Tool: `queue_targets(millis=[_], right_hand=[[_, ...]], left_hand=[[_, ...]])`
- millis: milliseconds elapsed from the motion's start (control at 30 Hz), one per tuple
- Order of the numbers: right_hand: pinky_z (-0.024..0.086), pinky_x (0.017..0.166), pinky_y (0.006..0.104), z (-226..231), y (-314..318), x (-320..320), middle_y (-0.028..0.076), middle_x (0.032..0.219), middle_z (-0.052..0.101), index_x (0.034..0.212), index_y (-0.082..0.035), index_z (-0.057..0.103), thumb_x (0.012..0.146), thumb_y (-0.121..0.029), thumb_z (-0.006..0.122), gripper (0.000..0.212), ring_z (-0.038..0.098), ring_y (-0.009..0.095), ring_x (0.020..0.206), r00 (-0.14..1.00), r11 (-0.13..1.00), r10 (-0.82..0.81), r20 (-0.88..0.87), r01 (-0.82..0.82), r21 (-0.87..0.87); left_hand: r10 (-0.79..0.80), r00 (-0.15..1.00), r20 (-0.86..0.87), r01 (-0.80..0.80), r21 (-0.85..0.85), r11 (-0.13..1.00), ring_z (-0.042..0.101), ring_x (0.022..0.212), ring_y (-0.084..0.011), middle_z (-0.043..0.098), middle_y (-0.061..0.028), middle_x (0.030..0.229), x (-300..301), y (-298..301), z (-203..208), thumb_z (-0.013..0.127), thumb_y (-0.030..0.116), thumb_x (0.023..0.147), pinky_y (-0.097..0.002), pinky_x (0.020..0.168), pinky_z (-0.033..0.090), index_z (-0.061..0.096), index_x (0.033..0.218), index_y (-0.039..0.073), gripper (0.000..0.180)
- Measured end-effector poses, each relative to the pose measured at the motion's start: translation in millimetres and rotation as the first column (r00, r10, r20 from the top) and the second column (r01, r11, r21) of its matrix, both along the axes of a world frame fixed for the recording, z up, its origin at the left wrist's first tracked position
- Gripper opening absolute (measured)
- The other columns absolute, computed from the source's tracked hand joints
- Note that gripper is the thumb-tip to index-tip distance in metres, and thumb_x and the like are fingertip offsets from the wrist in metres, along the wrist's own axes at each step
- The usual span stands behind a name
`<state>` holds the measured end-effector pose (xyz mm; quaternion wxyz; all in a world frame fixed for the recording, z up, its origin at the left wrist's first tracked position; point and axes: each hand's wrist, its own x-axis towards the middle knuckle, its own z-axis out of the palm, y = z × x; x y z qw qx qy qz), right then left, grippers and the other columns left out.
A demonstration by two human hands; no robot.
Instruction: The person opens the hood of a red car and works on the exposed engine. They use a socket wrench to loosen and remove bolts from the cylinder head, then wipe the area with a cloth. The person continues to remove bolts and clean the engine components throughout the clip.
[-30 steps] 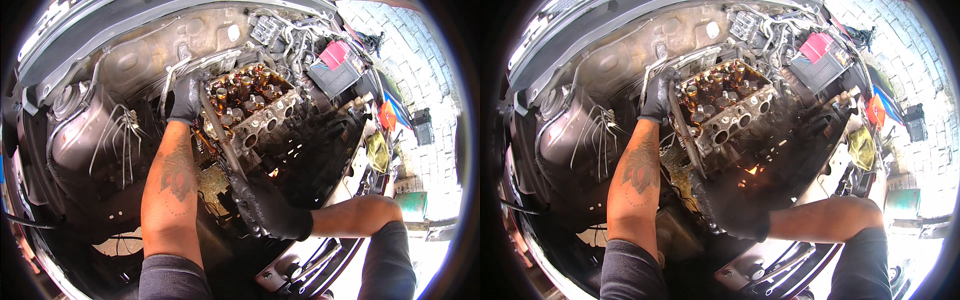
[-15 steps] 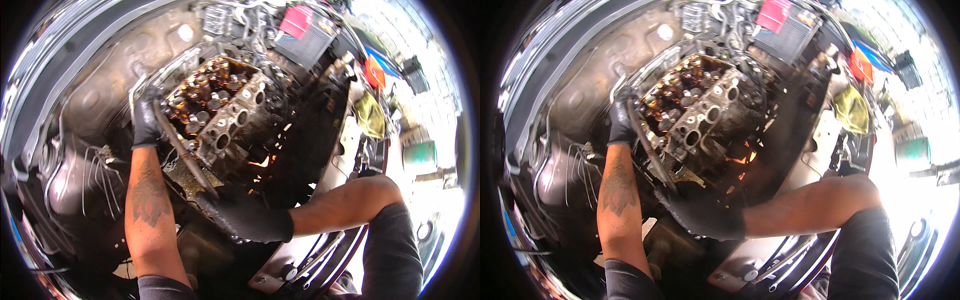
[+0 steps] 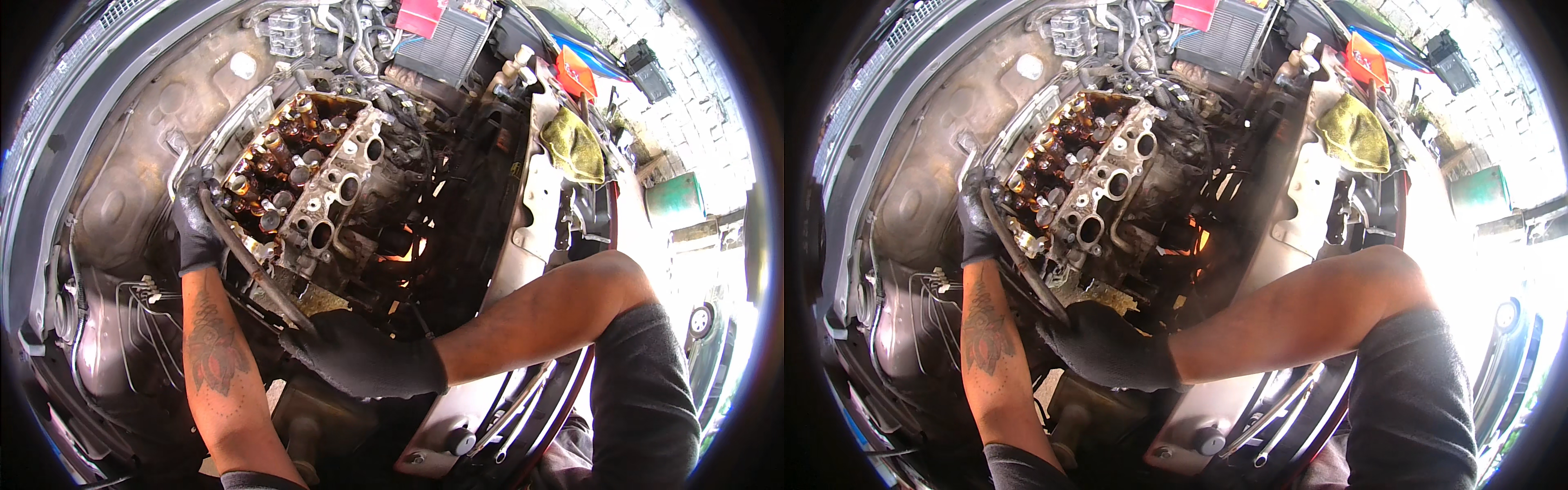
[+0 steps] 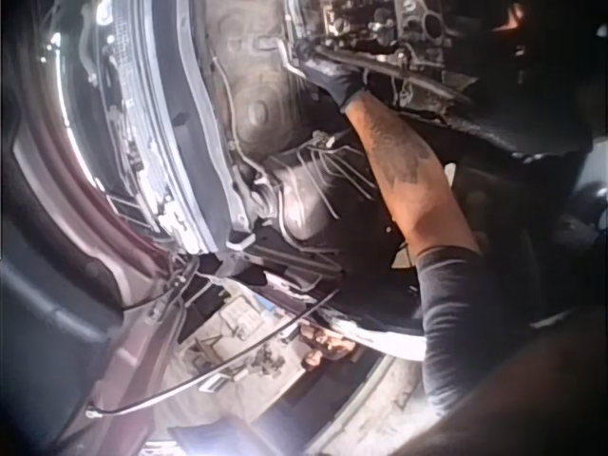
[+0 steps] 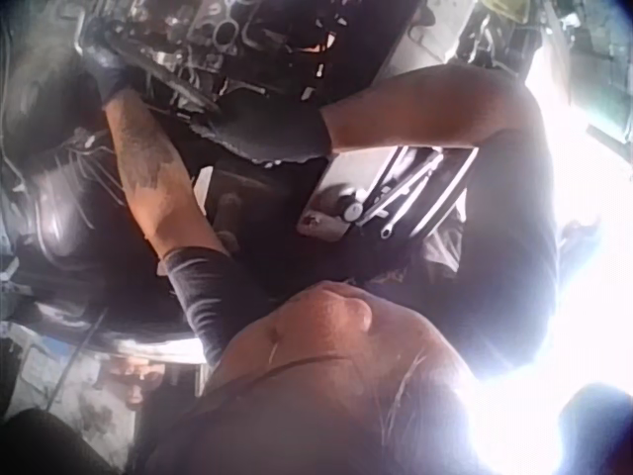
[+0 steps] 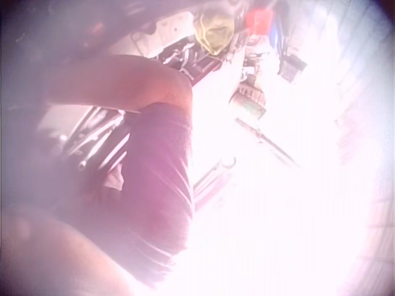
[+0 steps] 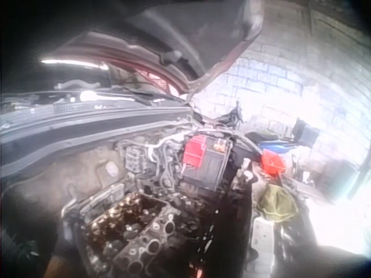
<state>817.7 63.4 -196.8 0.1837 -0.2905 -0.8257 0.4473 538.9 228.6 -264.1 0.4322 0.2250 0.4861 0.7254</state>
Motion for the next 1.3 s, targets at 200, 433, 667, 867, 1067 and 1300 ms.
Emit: queue_targets(millis=[200, 433, 667, 867, 1067, 1300], right_hand=[[0.047, 0.051, 0.0463, 17, 7, -4, 0.014, 0.065, 0.058, 0.105, -0.004, 0.062, 0.1, -0.023, 0.061, 0.02, 0.06, 0.034, 0.056, 0.992, 0.996, -0.065, 0.105, 0.059, 0.064], [0.053, 0.055, 0.0471, 81, 48, 26, 0.015, 0.066, 0.063, 0.103, -0.005, 0.061, 0.098, -0.033, 0.063, 0.029, 0.063, 0.038, 0.058, 0.895, 0.977, -0.186, 0.406, 0.214, -0.024], [0.056, 0.058, 0.0481, 101, 145, 79, 0.014, 0.069, 0.069, 0.087, -0.008, 0.069, 0.084, -0.022, 0.068, 0.014, 0.071, 0.036, 0.066, 0.56, 0.581, -0.675, 0.48, 0.002, 0.814], [0.057, 0.06, 0.0441, 100, 143, 65, 0.011, 0.077, 0.075, 0.081, -0.013, 0.076, 0.086, -0.026, 0.067, 0.017, 0.075, 0.03, 0.071, 0.505, 0.593, -0.663, 0.552, -0.095, 0.799], [0.058, 0.061, 0.0456, 87, 143, 64, 0.013, 0.078, 0.075, 0.082, -0.013, 0.077, 0.085, -0.027, 0.067, 0.017, 0.075, 0.031, 0.071, 0.516, 0.613, -0.648, 0.56, -0.083, 0.786], [0.057, 0.058, 0.0468, 70, 186, 78, 0.013, 0.069, 0.071, 0.08, -0.013, 0.075, 0.081, -0.024, 0.066, 0.014, 0.072, 0.033, 0.063, 0.653, 0.476, -0.575, 0.494, -0.225, 0.85]], left_hand=[[-0.068, 0.995, 0.069, 0.067, 0.021, 0.998, 0.057, 0.061, -0.0091, 0.065, 0.0001, 0.08, -8, -3, -5, 0.065, 0.026, 0.098, -0.0232, 0.051, 0.046, 0.065, 0.101, 0.011, 0.015], [-0.032, 0.995, -0.099, 0.037, 0.05, 0.998, 0.056, 0.061, -0.0094, 0.064, 0.0018, 0.082, -14, 4, -18, 0.064, 0.031, 0.1, -0.025, 0.054, 0.046, 0.067, 0.099, 0.011, 0.021], [0.06, 0.978, -0.201, -0.078, -0.083, 0.994, 0.051, 0.075, -0.01, 0.063, -0.0007, 0.087, 15, 6, -1, 0.061, 0.037, 0.102, -0.0281, 0.067, 0.044, 0.072, 0.105, 0.003, 0.036], [0.08, 0.974, -0.212, -0.091, -0.044, 0.995, 0.052, 0.074, -0.0124, 0.063, -0.0036, 0.087, -1, 6, -12, 0.059, 0.041, 0.102, -0.0298, 0.067, 0.045, 0.072, 0.105, 0.001, 0.042], [0.155, 0.97, -0.186, -0.144, 0.071, 0.987, 0.051, 0.055, -0.0116, 0.058, -0.0011, 0.071, 17, 3, 2, 0.063, 0.031, 0.101, -0.0294, 0.051, 0.044, 0.066, 0.087, 0.003, 0.032], [0.12, 0.968, -0.221, -0.153, -0.137, 0.979, 0.057, 0.072, -0.0131, 0.061, -0.0038, 0.081, 1, 18, -23, 0.057, 0.038, 0.102, -0.0308, 0.059, 0.048, 0.067, 0.102, 0.004, 0.035]])
